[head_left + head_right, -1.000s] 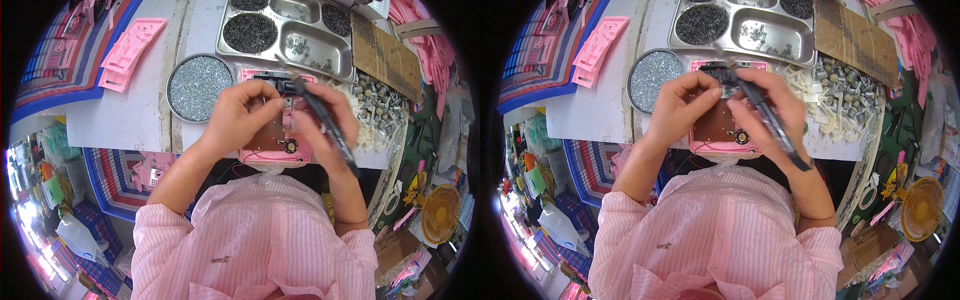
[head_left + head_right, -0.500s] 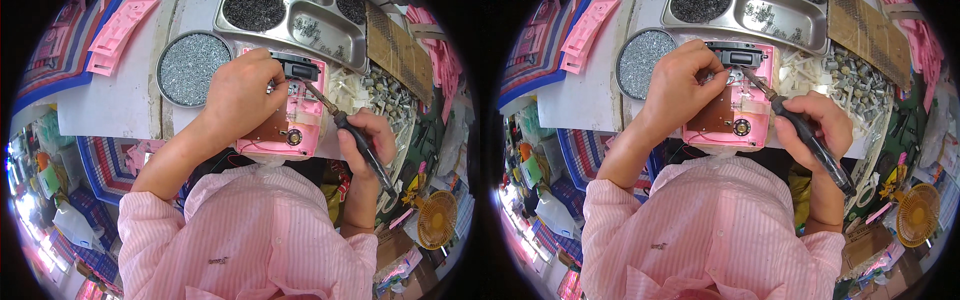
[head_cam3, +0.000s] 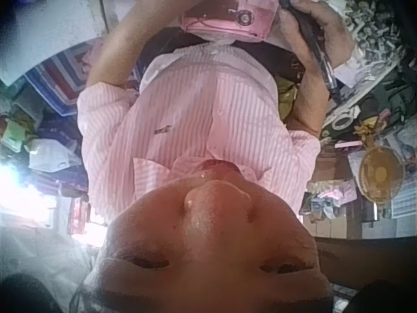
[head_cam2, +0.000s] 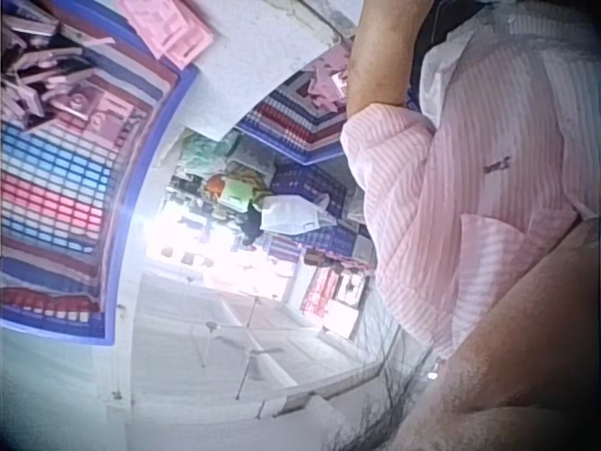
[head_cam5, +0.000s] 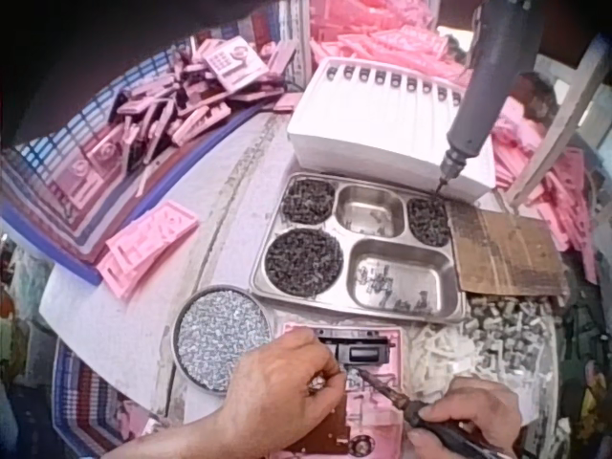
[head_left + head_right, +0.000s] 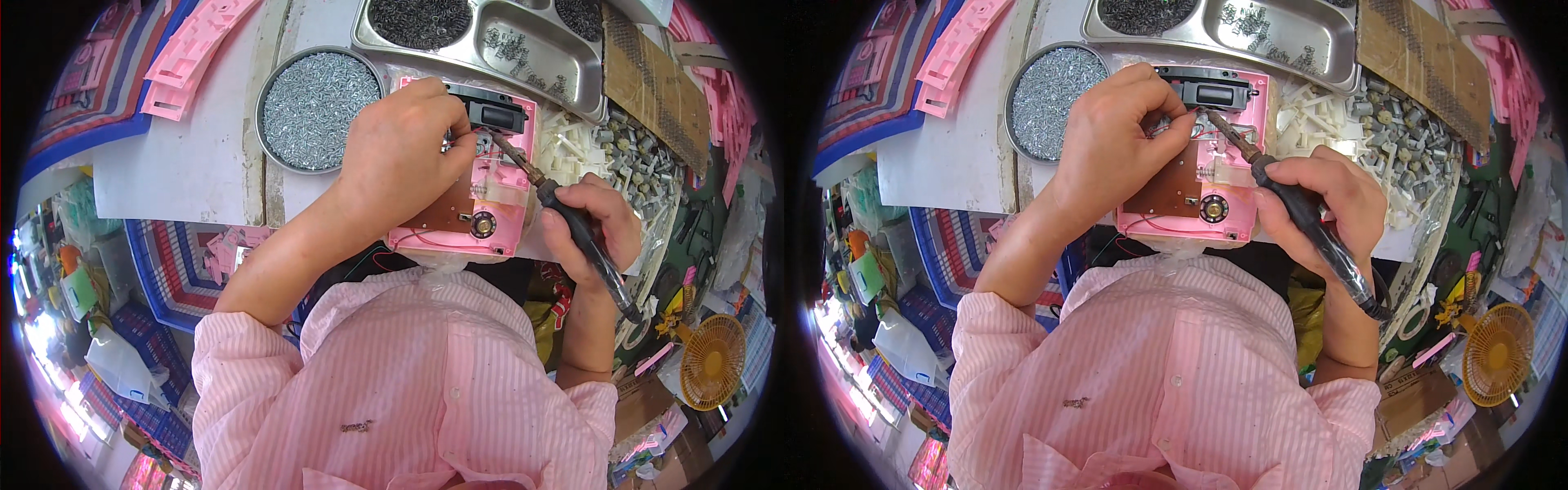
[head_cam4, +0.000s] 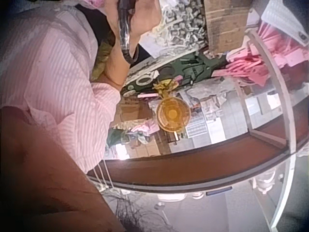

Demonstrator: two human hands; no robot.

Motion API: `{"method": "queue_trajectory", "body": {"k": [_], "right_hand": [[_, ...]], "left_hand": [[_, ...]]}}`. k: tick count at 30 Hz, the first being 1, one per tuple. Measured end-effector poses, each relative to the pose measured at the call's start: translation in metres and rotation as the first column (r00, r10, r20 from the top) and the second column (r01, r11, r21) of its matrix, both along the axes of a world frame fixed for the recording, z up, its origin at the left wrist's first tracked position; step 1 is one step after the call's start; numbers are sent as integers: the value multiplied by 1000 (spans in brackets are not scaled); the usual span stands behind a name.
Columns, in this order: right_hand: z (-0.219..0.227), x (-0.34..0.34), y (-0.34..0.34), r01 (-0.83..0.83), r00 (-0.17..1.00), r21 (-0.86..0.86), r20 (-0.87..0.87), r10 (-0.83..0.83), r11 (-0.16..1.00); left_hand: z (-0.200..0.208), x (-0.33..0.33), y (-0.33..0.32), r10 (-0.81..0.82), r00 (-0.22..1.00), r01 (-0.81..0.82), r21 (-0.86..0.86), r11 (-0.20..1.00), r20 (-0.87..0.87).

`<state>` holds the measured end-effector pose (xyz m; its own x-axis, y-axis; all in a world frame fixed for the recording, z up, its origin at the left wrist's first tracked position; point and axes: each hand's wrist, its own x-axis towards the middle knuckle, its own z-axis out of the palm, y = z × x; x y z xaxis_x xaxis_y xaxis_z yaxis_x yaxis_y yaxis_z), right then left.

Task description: Assemble electronic components, including a circuit board and wires, into a pink plastic shell and secure it with screws.

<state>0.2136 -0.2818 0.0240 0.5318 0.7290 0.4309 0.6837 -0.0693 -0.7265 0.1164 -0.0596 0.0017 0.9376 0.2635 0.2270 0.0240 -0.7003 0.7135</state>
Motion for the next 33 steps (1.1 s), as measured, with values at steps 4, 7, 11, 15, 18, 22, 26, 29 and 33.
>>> {"method": "queue_trajectory", "body": {"k": [4, 7, 11, 15, 18, 22, 26, 29, 33], "right_hand": [[3, 9, 2, -118, 970, -28, 211, 121, 993], [4, 13, 3, -159, 969, -16, 187, 159, 987], [8, 16, -5, -94, 994, -3, -47, 94, 996], [8, 16, -6, -27, 991, -71, -129, 18, 997], [8, 16, -3, -33, 990, -111, -140, 18, 993], [10, 16, 2, -41, 989, -160, -150, 16, 986], [8, 17, 3, -42, 991, -141, -135, 23, 989], [7, 18, 5, -60, 991, -100, -123, 47, 993], [4, 17, 4, -47, 987, -95, -155, 32, 994]], "left_hand": [[3, 0, -1, 21, 999, -20, 17, 1000, -37], [-1, 0, -2, 32, 999, -32, 12, 999, -11], [-4, 0, -1, 23, 999, -23, -12, 1000, 38], [-4, 0, -2, 23, 999, -23, -6, 1000, 31], [-3, 0, -3, 28, 999, -27, -9, 1000, 29], [-4, 0, -2, 29, 999, -29, -6, 1000, 36], [-6, 1, -3, 50, 999, -50, -2, 999, 19], [-6, 1, -3, 50, 998, -50, 1, 999, 26], [-6, 1, -3, 55, 998, -56, 7, 998, 27]]}}
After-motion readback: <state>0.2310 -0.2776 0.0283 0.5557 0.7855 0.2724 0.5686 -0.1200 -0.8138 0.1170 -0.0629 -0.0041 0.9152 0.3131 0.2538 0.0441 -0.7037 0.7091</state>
